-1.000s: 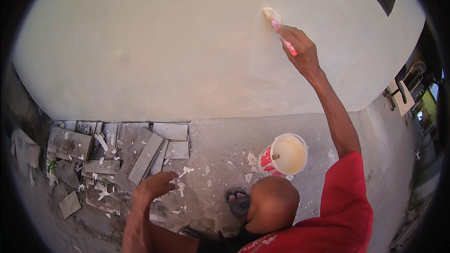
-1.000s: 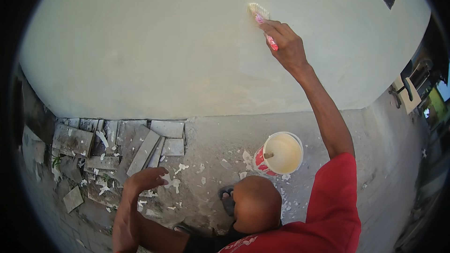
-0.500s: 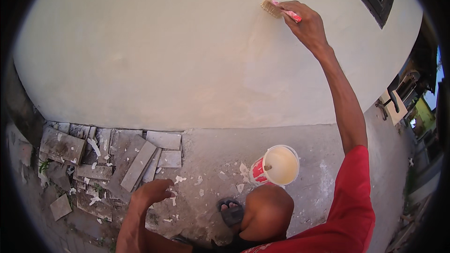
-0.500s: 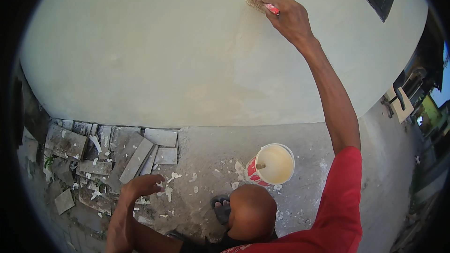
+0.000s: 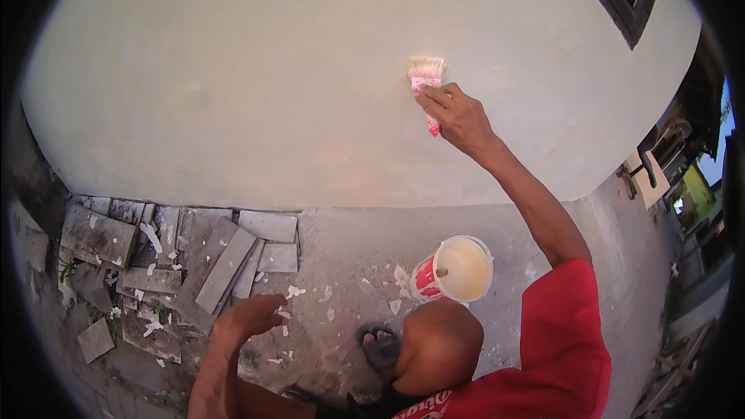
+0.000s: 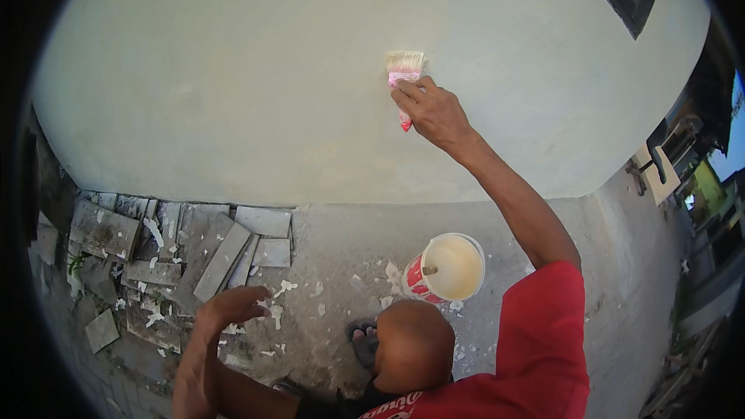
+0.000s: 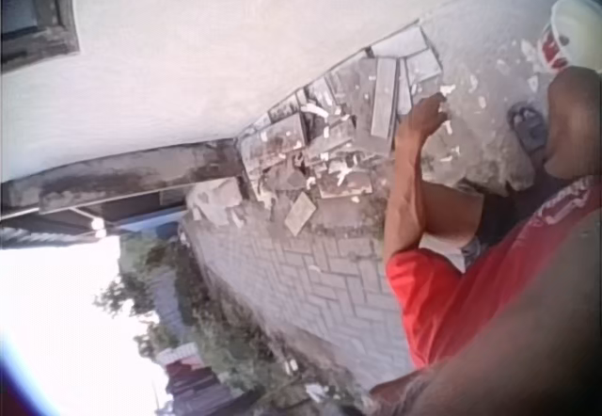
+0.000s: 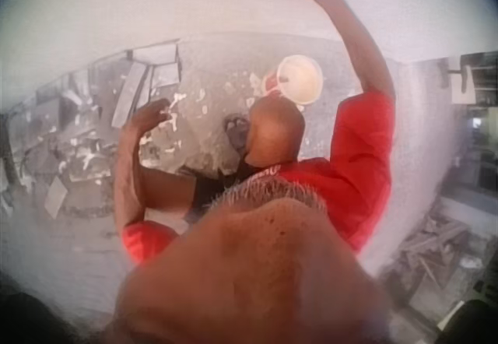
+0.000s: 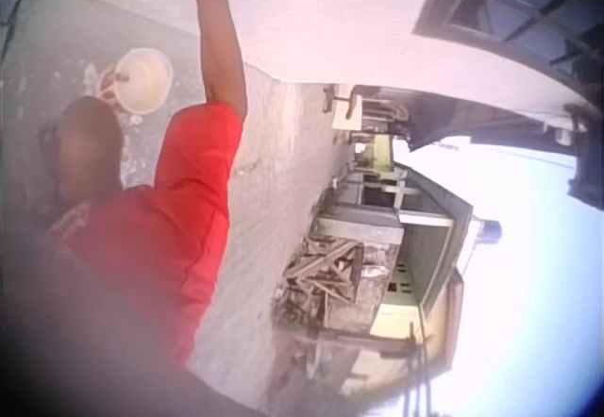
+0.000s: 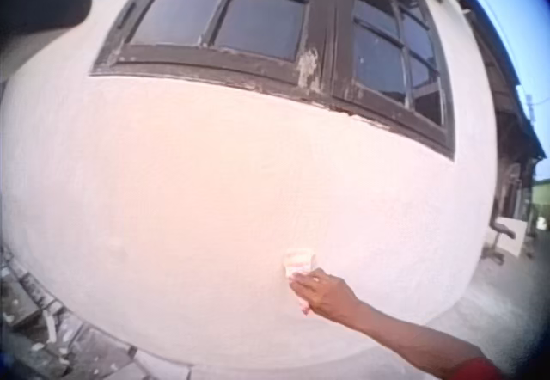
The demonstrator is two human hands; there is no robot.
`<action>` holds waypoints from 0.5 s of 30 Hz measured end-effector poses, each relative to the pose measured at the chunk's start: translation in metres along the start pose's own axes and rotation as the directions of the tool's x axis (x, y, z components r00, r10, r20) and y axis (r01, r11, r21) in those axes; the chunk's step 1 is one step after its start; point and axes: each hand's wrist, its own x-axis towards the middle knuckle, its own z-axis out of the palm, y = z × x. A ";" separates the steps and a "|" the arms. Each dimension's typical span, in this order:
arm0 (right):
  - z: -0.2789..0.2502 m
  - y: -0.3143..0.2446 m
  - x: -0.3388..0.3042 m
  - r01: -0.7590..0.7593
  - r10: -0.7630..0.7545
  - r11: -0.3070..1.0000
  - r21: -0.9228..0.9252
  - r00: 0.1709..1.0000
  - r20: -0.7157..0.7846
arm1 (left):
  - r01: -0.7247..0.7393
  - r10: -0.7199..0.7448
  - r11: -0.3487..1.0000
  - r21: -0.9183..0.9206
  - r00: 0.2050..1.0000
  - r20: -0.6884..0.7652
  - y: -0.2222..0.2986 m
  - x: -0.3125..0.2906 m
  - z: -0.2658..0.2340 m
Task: The person paints an exterior wall using a paintbrush, repeatedly dipping the brush into a bucket of paint and brushing the paint onto the wall.
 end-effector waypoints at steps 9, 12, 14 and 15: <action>-0.061 0.065 0.077 -0.118 0.161 0.972 0.202 0.963 -0.216 | -0.002 0.002 1.000 0.003 1.000 0.029 -0.004 0.009 0.003; -0.094 0.090 0.113 -0.128 0.133 0.991 0.039 0.927 -0.351 | -0.017 0.017 1.000 -0.006 1.000 0.018 -0.007 0.007 0.002; -0.090 0.091 0.113 -0.046 0.038 0.999 -0.006 0.895 -0.444 | -0.024 0.024 0.999 -0.025 1.000 0.011 -0.007 0.006 0.000; -0.080 0.084 0.107 -0.071 0.033 0.995 -0.077 0.911 -0.412 | -0.011 0.011 1.000 -0.023 1.000 0.013 -0.007 0.004 -0.001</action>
